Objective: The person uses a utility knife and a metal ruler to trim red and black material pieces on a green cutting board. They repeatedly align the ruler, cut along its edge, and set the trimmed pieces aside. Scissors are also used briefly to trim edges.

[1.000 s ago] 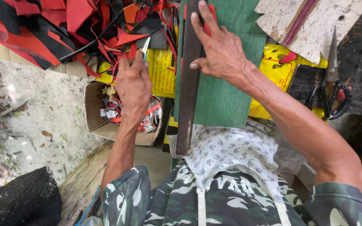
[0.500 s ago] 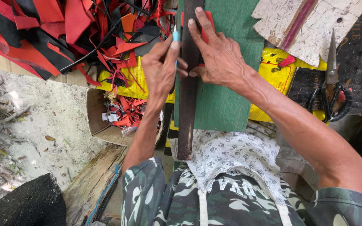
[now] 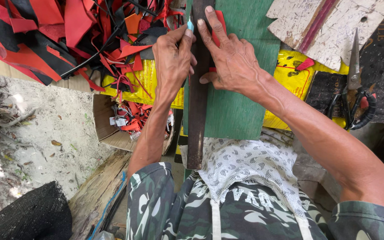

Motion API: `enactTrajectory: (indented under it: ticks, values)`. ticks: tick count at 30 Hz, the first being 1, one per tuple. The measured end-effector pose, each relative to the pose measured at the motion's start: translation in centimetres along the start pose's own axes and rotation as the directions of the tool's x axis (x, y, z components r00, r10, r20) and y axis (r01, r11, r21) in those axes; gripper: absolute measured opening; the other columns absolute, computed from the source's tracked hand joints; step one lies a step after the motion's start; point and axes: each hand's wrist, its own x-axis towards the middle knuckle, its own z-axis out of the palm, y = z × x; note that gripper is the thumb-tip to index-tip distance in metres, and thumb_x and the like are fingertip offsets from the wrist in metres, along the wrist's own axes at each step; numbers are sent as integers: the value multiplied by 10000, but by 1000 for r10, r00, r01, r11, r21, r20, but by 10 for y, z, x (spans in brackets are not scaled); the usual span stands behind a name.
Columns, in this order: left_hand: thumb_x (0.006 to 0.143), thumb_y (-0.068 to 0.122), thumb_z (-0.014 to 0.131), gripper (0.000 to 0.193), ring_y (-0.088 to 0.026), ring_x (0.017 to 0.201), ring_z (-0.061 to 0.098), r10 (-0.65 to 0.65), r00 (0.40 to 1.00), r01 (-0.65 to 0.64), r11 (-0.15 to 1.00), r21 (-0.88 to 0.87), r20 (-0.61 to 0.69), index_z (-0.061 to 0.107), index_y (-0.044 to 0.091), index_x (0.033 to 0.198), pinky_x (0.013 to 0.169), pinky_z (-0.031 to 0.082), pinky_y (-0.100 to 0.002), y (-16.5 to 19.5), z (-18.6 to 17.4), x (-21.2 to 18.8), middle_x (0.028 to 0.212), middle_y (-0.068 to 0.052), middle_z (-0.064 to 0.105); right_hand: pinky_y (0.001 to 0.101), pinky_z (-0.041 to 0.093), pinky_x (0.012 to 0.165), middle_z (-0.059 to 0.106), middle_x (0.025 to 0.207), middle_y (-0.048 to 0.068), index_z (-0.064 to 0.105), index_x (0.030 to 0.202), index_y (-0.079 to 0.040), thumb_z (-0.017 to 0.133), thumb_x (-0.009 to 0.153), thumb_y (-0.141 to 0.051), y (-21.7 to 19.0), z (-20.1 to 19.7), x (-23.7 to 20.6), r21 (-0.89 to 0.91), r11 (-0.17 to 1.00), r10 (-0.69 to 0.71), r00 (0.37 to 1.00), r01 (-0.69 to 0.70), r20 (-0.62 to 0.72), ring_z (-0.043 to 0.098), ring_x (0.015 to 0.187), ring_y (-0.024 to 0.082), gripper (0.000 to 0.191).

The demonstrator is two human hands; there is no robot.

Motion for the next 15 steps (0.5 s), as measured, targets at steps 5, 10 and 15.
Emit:
enactTrajectory:
  ticks: [5, 10, 15]
  values:
    - [1072, 177, 535, 313, -131, 440, 622, 32, 998, -39, 987, 153, 51, 679, -30, 887, 411, 456, -316, 1, -2, -4, 567, -111, 594, 534, 552, 789, 41, 1703, 205, 220, 1667, -54, 983, 626, -457, 0, 2, -1, -29, 1000, -7, 1000, 6, -14, 642, 936, 438, 1352]
    - [1052, 123, 554, 259, -203, 537, 643, 307, 952, -297, 918, 265, 3, 627, -31, 856, 533, 472, -372, -3, 2, -2, 650, -149, 579, 538, 541, 768, 21, 1680, 214, 234, 1650, -35, 972, 602, -432, -6, 1, 3, -78, 996, 46, 998, -42, 42, 645, 926, 449, 1342]
    - [1030, 134, 549, 271, -287, 545, 650, 220, 975, -217, 947, 236, 13, 598, -34, 823, 535, 462, -402, -5, 1, -3, 646, -183, 581, 548, 527, 758, 51, 1671, 222, 219, 1646, -37, 959, 612, -407, -12, -4, 3, -84, 994, 68, 996, -63, 62, 645, 942, 459, 1325]
